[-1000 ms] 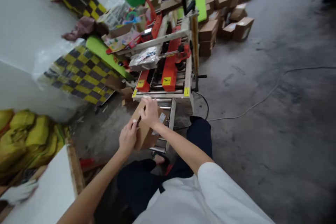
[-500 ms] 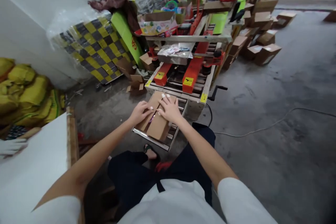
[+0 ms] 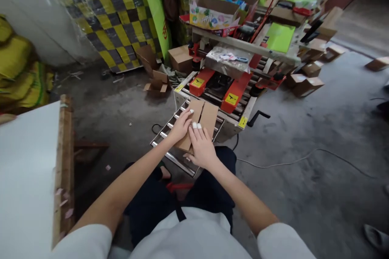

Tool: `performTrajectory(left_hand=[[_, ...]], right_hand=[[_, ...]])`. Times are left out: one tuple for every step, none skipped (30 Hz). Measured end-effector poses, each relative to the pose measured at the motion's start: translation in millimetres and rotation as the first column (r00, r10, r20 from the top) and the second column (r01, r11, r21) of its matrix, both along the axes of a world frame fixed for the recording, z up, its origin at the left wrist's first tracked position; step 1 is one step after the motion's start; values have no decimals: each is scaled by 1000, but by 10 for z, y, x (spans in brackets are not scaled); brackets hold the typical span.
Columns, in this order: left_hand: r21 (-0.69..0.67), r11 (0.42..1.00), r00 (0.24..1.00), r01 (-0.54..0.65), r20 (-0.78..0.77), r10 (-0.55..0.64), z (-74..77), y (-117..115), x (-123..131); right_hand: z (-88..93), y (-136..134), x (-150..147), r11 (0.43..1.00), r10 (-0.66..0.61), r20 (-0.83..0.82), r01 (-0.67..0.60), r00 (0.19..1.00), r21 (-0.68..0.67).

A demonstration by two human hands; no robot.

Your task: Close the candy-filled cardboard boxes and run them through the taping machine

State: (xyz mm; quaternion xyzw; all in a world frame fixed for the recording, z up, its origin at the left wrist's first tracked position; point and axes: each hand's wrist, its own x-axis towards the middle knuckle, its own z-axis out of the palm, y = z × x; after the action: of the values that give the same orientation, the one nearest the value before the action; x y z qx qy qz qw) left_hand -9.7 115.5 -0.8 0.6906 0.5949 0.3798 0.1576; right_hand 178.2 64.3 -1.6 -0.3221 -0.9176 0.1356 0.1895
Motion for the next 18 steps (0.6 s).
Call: performTrajectory(left_hand=[[36,998,998,-44,37,43,6,50,30],[81,991,992,-106,75,100,6,95,62],[127,978,982,-167,112,153,-2,133,93],[171,962,972,-211,145,187,-21,159,119],[207,950,965,-232,170,199,-51,173,132],[229,946,965,-228,185,188,-92,176,129],[235,950,968,-206,193,162,-140,170,102],[223,958,971,-180,197,137,-191,155,48],[198,966,971,-168,204,127,-239,133,-38],[165,971,967,-173,214,136,-278,103,-157],[127,973,961,-194,224,162,-303,61,-310],[88,969,951,-231,231,206,-313,1,-493],[50,959,938,-279,229,261,-303,-81,-700],[13,943,923,-332,212,322,-274,-192,-925],[-21,922,906,-387,177,384,-224,-336,-1157],[-48,895,887,-443,123,446,-156,-512,-1389],[-69,864,863,-499,52,503,-71,-719,-1612],[-82,825,829,-558,-36,557,24,-951,-1821]], right_hand=[[1,108,15,1000,-4,10,4,1000,1],[5,246,33,1000,-12,18,11,1000,4],[11,407,50,1000,-26,26,25,999,8],[17,582,63,999,-42,32,41,999,13],[23,766,71,998,-58,36,57,998,18],[27,953,74,997,-75,36,74,997,23],[28,1140,72,995,-92,32,91,995,31],[26,1322,68,993,-109,27,108,994,43],[22,1498,64,991,-125,20,123,992,59],[17,1665,62,988,-138,13,137,990,74],[14,1819,62,985,-151,6,150,988,86],[18,1957,61,982,-165,0,164,986,92],[31,2073,55,979,-185,-3,184,983,91],[57,2159,40,973,-217,-8,216,976,85],[97,2209,9,963,-258,-12,259,966,78],[152,2212,-42,950,-302,-12,303,953,71],[217,2163,-115,939,-339,-5,339,941,61],[287,2058,-211,934,-355,16,355,935,37]])
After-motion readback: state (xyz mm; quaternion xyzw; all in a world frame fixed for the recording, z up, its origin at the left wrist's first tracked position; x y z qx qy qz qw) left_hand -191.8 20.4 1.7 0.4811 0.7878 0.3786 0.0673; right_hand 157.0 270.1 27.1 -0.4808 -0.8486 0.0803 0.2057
